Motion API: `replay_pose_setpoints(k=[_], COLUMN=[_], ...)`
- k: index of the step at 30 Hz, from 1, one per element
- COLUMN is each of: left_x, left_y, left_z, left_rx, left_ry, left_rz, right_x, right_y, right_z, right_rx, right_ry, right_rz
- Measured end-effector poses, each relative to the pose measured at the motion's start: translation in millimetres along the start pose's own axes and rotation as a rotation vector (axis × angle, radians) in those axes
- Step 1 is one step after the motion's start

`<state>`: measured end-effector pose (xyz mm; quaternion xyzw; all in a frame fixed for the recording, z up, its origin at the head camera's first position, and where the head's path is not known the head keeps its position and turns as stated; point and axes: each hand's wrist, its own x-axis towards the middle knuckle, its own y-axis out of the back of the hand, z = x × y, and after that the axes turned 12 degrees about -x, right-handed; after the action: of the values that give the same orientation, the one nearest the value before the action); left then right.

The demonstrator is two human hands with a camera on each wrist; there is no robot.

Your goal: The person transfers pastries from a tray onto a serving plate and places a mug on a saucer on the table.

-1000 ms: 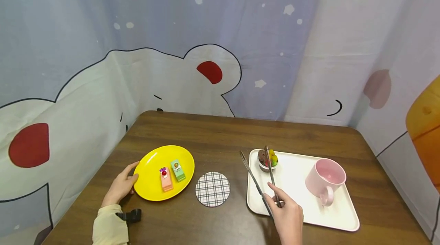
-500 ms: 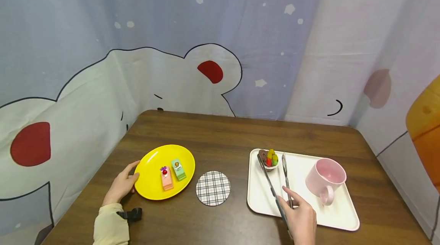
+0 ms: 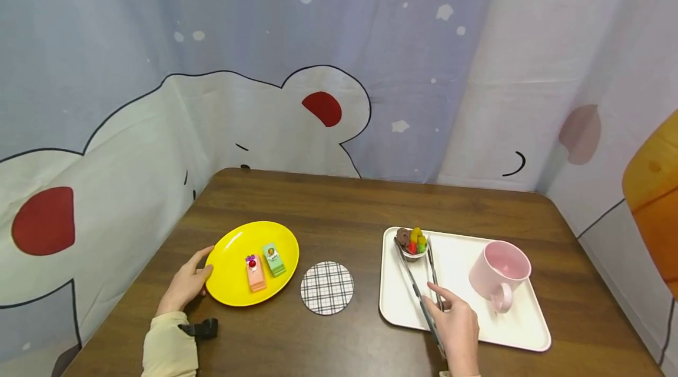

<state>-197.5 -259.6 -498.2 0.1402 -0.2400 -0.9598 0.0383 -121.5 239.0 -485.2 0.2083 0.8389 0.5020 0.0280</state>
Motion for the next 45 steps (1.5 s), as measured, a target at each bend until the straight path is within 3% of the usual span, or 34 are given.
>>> replay_pose_setpoints(k=[5, 15, 27, 45], left_x=[0.5, -0.4, -0.5, 1.7], left_y=[-0.4, -0.7, 0.9, 1.3], left_z=[-0.6, -2.3, 0.1, 0.1], left_rx=[-0.008, -0.002, -0.003, 0.015], left_ry=[0.005, 0.004, 0.007, 0.014], left_rz=[-0.006, -0.004, -0.015, -0.009], right_x=[-0.6, -1.8, -3.1, -3.5], right_y=[-0.2, -1.2, -3.0, -1.9], right_z=[1.6, 0.7, 1.0, 2.9], right_rx=[-0.022, -0.056, -0.073, -0.007], right_ry=[0.02, 0.062, 0.107, 0.137], right_rz=[-0.045, -0.231, -0.204, -0.261])
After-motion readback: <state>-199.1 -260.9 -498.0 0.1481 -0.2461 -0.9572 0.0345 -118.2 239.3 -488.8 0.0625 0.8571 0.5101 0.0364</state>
